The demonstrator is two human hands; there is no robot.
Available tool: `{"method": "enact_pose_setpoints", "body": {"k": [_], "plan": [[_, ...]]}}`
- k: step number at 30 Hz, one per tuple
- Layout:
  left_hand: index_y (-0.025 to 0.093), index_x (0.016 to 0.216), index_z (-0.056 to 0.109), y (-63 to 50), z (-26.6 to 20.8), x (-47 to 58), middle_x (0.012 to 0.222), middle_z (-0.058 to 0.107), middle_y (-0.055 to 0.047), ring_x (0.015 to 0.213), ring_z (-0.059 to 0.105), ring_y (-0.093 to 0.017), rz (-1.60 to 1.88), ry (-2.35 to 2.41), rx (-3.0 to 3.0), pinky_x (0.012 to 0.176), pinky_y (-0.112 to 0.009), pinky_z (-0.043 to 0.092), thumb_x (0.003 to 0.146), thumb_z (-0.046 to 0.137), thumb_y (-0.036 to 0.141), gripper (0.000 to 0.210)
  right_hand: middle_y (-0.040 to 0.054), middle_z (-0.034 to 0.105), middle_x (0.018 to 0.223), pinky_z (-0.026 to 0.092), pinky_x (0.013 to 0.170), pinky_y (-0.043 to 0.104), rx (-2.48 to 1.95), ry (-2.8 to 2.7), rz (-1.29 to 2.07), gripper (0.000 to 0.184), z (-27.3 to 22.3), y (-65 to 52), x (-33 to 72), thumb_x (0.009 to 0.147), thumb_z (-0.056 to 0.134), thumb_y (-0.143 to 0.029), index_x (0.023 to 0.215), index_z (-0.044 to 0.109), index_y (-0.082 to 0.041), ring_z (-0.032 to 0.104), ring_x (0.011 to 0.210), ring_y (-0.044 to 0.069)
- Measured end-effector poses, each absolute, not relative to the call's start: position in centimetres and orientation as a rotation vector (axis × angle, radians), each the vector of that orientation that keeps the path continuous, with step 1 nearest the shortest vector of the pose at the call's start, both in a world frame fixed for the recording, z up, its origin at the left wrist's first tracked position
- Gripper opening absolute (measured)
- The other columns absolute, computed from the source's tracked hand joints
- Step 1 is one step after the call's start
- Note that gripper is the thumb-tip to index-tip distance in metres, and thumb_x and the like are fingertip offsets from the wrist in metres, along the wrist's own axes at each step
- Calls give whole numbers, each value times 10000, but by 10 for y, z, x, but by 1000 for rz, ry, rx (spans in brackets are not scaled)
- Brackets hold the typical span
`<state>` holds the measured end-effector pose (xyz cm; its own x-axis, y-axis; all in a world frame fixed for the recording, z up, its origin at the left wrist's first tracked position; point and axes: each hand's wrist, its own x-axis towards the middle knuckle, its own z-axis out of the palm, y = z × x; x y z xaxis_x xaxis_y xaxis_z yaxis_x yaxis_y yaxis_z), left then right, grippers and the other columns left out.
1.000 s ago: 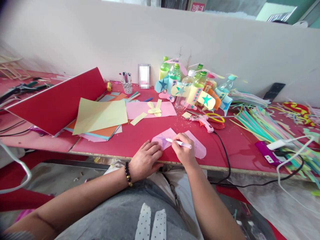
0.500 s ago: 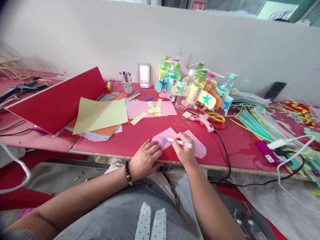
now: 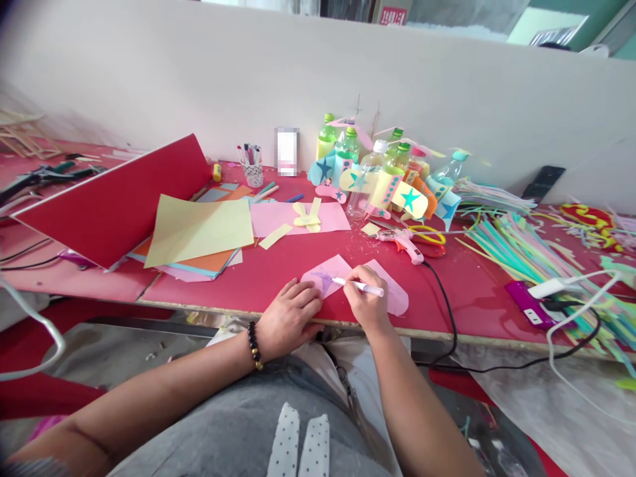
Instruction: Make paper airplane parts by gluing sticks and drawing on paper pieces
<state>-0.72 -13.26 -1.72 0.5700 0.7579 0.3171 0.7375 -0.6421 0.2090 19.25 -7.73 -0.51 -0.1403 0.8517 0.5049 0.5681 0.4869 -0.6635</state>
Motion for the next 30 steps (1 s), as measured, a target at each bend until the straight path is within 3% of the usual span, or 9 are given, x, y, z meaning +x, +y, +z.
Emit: {"method": "enact_pose_setpoints", "body": {"k": [7,30], "plan": [[185,1101,583,-133,-16,-7,1171,615,-84,1228,477,-294,605,1309,2736,1115,-502,308,824,696,376,355,8,620,707,425,594,289,-1143,-1940,414,83,-1,-75,187,823,561,-199,749,590,-224,564,661,175],[174,1111,579,-134,-17,-8,1183,616,-75,1233,473,-289,596,1307,2742,1123,-496,307,816,710,384,384,1,604,656,399,554,282,-1184,-1889,408,115,-2,-76,187,816,562,-184,710,569,-229,563,643,179]]}}
